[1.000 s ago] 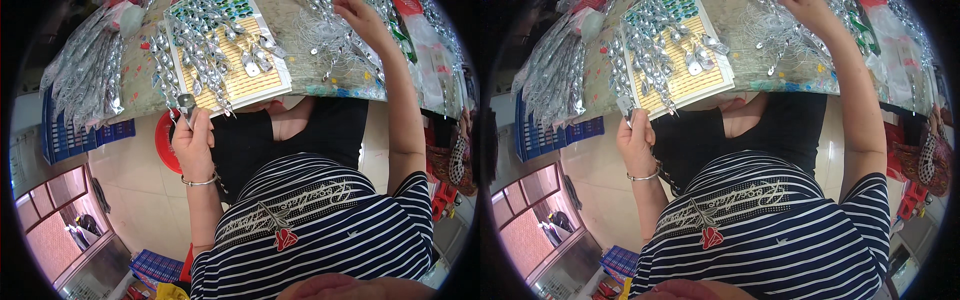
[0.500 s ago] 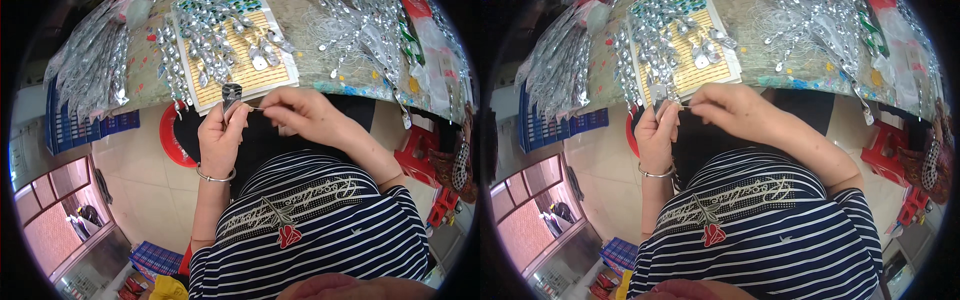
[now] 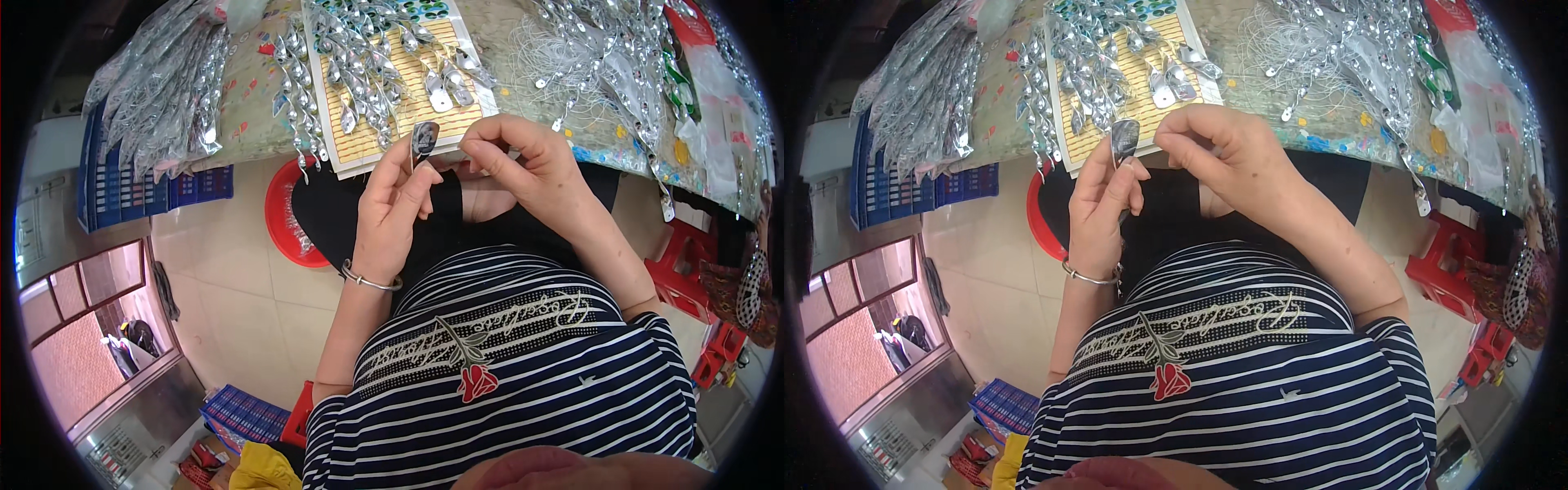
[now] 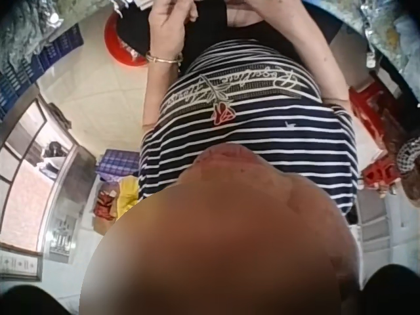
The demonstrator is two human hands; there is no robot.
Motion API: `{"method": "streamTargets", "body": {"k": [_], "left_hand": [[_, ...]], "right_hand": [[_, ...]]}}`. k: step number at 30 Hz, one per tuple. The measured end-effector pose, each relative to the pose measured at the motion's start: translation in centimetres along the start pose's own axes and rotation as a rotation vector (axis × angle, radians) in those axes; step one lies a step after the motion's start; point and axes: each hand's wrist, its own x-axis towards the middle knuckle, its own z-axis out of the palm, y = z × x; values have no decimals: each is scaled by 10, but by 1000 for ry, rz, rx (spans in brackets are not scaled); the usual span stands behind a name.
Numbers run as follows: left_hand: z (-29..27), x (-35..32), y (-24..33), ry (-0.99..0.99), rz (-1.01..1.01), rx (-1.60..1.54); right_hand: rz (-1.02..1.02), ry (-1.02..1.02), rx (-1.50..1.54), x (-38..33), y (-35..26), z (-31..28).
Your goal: Manually assembling small silver-colored bell ornaments onto display cards or threads.
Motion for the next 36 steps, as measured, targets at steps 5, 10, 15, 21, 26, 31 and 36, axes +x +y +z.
{"method": "streamTargets", "body": {"k": [5,10,15,21,26,31,36], "left_hand": [[2,-1,3,15,-17,-21],[2,-3,0,26,-28,-44],[1,-3,-1,56,-39,-29],[1,-2,-2,33,-77,-39],[1,-2,-2,54,-85,-45],[0,-2,-2,67,-114,-52],[-1,-2,-3,73,-113,-78]], "right_hand": [[-77,76,-104,2,3,3],[-128,143,-193,5,7,5],[-138,192,-155,5,11,5],[-94,149,-117,5,8,6],[-91,133,-121,2,7,7],[-50,95,-127,0,9,7],[-59,117,-112,1,12,8]]}}
